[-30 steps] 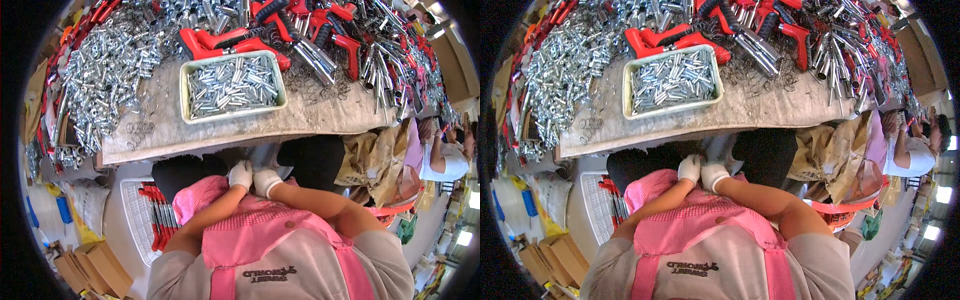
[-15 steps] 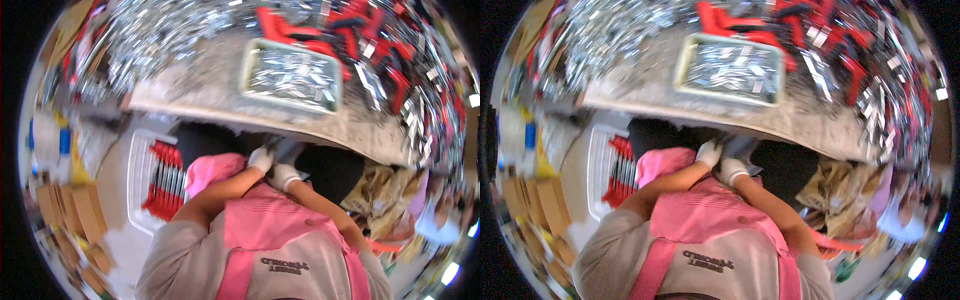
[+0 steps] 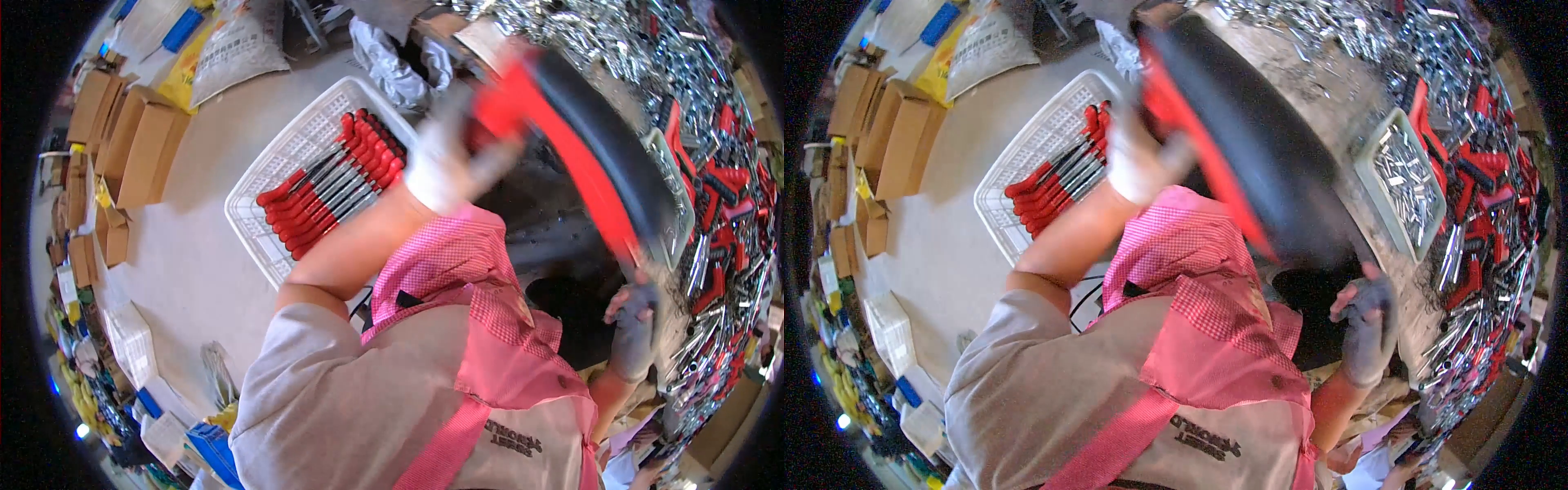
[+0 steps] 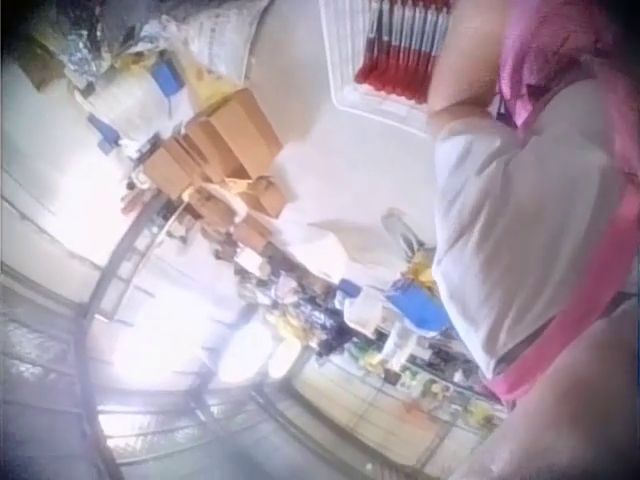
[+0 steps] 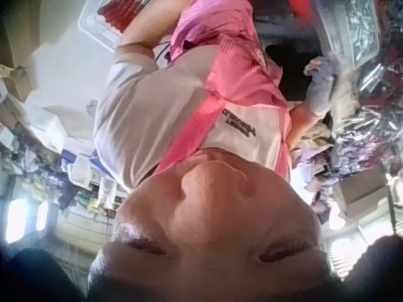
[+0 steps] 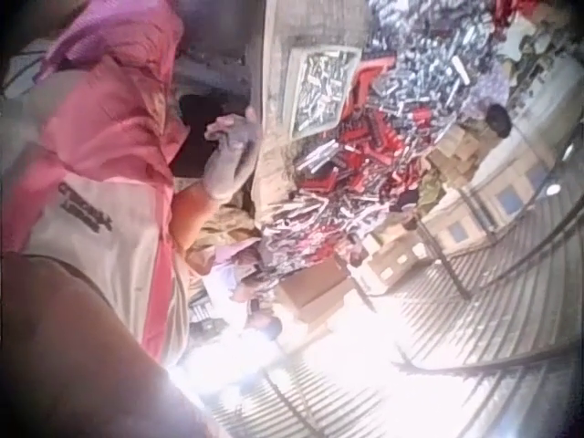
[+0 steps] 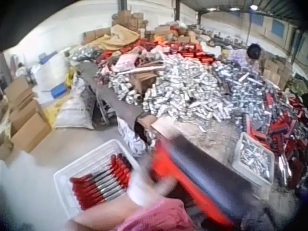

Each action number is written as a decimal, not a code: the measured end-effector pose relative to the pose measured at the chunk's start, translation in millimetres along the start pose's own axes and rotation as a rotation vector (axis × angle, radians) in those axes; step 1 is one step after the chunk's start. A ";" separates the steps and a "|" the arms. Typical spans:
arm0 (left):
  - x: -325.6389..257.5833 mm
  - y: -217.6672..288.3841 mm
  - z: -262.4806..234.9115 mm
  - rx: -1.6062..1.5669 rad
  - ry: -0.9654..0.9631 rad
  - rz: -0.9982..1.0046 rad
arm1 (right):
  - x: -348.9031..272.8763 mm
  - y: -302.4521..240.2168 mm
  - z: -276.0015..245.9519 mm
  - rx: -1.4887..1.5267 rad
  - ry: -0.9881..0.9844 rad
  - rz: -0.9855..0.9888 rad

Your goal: Assembling hand-powered pumps by inserting springs and pistons into red handles.

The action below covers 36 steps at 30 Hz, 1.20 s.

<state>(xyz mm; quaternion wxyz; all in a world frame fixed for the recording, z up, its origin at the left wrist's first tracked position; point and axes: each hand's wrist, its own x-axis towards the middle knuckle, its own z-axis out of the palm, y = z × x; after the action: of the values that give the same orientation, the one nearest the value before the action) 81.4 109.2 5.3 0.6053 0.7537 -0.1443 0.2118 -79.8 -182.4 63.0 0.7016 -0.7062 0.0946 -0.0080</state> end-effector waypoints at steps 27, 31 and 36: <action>-260.7 -391.7 -108.7 0.867 -0.921 -0.755 | -22.1 89.6 -10.9 -0.656 -0.112 0.366; -236.2 -403.4 -105.3 0.930 -0.484 -0.656 | -27.8 61.3 -28.5 -0.676 -0.123 0.289; -120.9 -304.2 -54.1 0.571 0.272 -0.454 | -53.1 29.8 -87.0 -0.365 0.225 0.266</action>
<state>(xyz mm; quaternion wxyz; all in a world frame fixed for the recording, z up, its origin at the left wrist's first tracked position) 112.7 225.9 -303.7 0.4163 0.8696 0.1723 0.2020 -148.1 -260.8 41.2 0.5425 -0.7972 0.2640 0.0231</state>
